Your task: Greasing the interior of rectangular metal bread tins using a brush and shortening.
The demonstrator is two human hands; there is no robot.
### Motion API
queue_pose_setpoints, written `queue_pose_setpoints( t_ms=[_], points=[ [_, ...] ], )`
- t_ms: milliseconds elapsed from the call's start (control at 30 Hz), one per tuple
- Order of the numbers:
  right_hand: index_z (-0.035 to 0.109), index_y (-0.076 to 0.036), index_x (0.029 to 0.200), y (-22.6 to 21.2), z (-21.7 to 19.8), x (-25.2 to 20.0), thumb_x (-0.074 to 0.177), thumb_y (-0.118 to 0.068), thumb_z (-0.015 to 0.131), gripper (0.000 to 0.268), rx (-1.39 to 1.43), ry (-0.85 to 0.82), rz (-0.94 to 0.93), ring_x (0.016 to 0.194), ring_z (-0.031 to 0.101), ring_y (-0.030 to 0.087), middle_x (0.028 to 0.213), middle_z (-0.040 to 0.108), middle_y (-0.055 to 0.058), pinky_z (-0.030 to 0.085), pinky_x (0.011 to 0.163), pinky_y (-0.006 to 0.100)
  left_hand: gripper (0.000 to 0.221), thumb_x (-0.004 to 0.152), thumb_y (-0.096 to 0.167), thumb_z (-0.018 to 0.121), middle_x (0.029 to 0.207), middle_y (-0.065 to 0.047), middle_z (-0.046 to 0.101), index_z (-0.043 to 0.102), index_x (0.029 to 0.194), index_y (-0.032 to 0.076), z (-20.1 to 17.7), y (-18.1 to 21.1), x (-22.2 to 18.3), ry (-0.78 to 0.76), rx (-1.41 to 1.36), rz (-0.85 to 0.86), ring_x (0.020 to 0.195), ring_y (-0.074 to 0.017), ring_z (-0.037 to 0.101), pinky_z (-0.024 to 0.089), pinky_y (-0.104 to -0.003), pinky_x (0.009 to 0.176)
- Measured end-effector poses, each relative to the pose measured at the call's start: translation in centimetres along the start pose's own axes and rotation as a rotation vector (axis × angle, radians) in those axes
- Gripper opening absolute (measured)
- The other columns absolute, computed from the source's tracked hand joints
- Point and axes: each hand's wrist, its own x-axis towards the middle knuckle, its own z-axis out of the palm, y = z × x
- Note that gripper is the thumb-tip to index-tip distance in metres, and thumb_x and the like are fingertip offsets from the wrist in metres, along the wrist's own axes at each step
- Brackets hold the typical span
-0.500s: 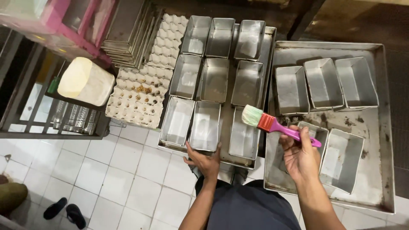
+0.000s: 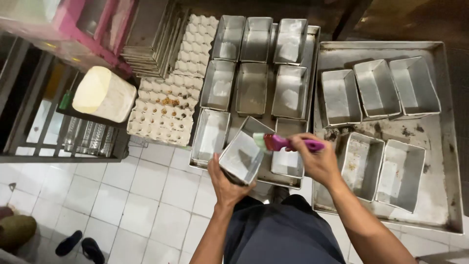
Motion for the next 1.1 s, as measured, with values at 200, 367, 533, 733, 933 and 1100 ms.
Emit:
queue_pose_setpoints(
  t_ms=[200, 367, 533, 733, 933, 1100],
  points=[
    [0.077, -0.004, 0.104, -3.1, 5.9, 0.4, 0.097, -0.013, 0.069, 0.014, -0.308, -0.125, -0.226, 0.081, 0.074, 0.017, 0.097, 0.076, 0.008, 0.061, 0.069, 0.029, 0.137, 0.054, 0.057, 0.095, 0.138, -0.022, 0.046, 0.02, 0.156, 0.005, -3.8, 2.0, 3.7, 0.018, -0.214, 0.436, 0.121, -0.0382, 0.051, 0.041, -0.053, 0.105],
    [0.076, -0.004, 0.101, -4.5, 6.8, -0.3, 0.095, -0.011, 0.071, 0.01, -0.25, -0.376, -0.401, 0.082, 0.076, 0.017, 0.096, 0.078, 0.008, 0.06, 0.068, 0.032, 0.124, 0.066, 0.052, 0.095, 0.139, -0.019, 0.051, 0.024, 0.159, 0.008, -4.5, -0.4, 5.8, 0.01, -0.245, 0.491, 0.125, -0.0389, 0.054, 0.047, -0.052, 0.107],
    [0.073, -0.004, 0.1, -5.8, 5.0, 1.4, 0.095, -0.01, 0.071, 0.009, -0.408, -0.26, -0.632, 0.087, 0.073, 0.022, 0.103, 0.075, 0.012, 0.059, 0.069, 0.034, 0.127, 0.064, 0.059, 0.092, 0.14, -0.022, 0.049, 0.024, 0.16, 0.01, -5.8, -0.5, 7.6, -0.018, -0.381, 0.474, 0.127, -0.0387, 0.053, 0.048, -0.053, 0.106],
    [0.077, -0.005, 0.091, -5.9, 6.5, -1.4, 0.096, -0.016, 0.07, 0.014, -0.666, -0.068, -0.209, 0.069, 0.071, 0.022, 0.084, 0.075, 0.011, 0.057, 0.061, 0.036, 0.119, 0.069, 0.055, 0.094, 0.141, -0.018, 0.048, 0.027, 0.159, 0.018, -5.5, 0.5, 8.6, -0.053, -0.356, 0.714, 0.129, -0.0397, 0.053, 0.044, -0.056, 0.106],
    [0.078, -0.005, 0.089, -3.2, 5.8, -2.2, 0.1, -0.019, 0.064, 0.023, -0.064, -0.018, -0.003, 0.068, 0.075, 0.014, 0.08, 0.079, 0.01, 0.061, 0.063, 0.029, 0.116, 0.066, 0.052, 0.095, 0.144, -0.018, 0.048, 0.031, 0.156, 0.016, -6.2, 1.2, 9.5, -0.06, -0.377, 0.713, 0.128, -0.0386, 0.054, 0.043, -0.056, 0.105],
    [0.076, 0.003, 0.099, -5.1, 6.1, -1.3, 0.1, -0.018, 0.068, 0.022, -0.516, 0.439, -0.304, 0.074, 0.071, 0.017, 0.089, 0.076, 0.014, 0.055, 0.065, 0.031, 0.116, 0.063, 0.043, 0.096, 0.142, -0.018, 0.047, 0.031, 0.155, 0.016, -5.7, 2.1, 9.4, -0.069, -0.406, 0.713, 0.127, -0.038, 0.053, 0.042, -0.056, 0.105]
  ],
)
